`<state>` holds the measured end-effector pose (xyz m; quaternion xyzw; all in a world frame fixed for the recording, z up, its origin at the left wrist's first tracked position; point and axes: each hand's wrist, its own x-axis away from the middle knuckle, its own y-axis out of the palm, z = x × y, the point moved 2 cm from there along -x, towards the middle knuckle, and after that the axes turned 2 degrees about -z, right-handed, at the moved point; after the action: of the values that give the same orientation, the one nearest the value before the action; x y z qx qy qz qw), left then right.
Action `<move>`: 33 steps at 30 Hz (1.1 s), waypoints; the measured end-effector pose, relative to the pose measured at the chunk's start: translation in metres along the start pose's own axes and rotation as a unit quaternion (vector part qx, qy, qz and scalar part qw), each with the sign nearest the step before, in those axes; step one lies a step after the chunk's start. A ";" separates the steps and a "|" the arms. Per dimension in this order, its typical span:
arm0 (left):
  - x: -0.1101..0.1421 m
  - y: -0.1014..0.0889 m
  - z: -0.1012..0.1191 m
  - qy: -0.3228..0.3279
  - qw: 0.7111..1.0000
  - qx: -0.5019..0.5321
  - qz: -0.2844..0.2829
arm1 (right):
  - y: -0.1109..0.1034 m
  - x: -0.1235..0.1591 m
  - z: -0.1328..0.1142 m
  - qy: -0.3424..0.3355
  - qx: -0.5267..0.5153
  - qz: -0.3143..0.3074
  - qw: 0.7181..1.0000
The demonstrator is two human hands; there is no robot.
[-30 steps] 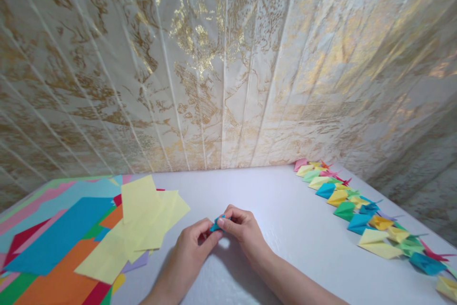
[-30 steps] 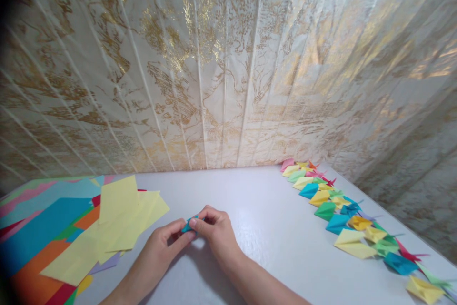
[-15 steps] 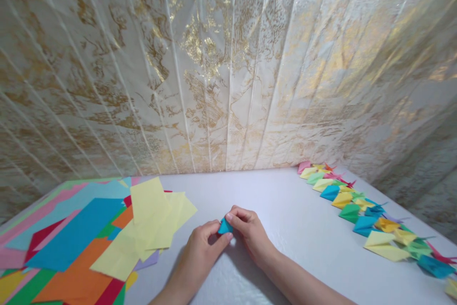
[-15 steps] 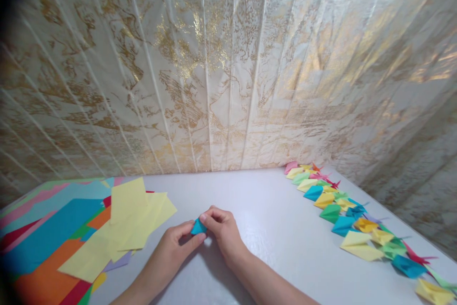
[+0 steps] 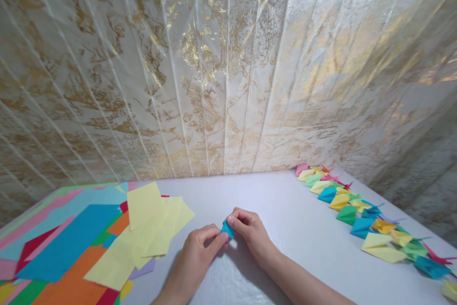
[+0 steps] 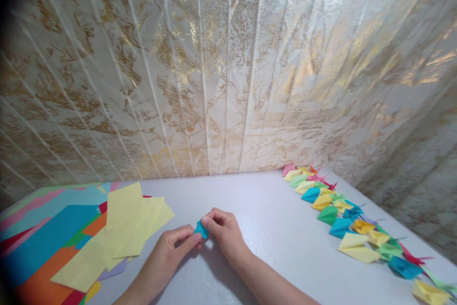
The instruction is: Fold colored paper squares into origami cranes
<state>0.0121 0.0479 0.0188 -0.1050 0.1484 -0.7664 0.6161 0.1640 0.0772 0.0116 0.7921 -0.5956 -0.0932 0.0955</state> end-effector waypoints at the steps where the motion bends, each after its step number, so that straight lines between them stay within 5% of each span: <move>1: 0.000 -0.001 0.002 0.004 1.000 -0.002 0.006 | 0.000 0.000 0.001 0.003 -0.001 -0.006 1.000; 11: -0.002 -0.008 -0.002 0.010 0.999 -0.007 0.044 | -0.007 -0.007 0.003 -0.040 -0.042 0.017 0.998; 22: -0.003 -0.009 0.001 0.099 0.994 -0.043 0.013 | -0.012 -0.003 -0.020 -0.037 0.120 -0.106 0.986; 33: -0.002 -0.010 -0.009 0.107 0.994 -0.034 0.014 | -0.016 -0.008 -0.029 -0.109 0.292 -0.147 0.939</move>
<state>0.0002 0.0532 0.0145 -0.0407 0.2407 -0.7590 0.6036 0.1840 0.0903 0.0357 0.8490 -0.4799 -0.0138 -0.2207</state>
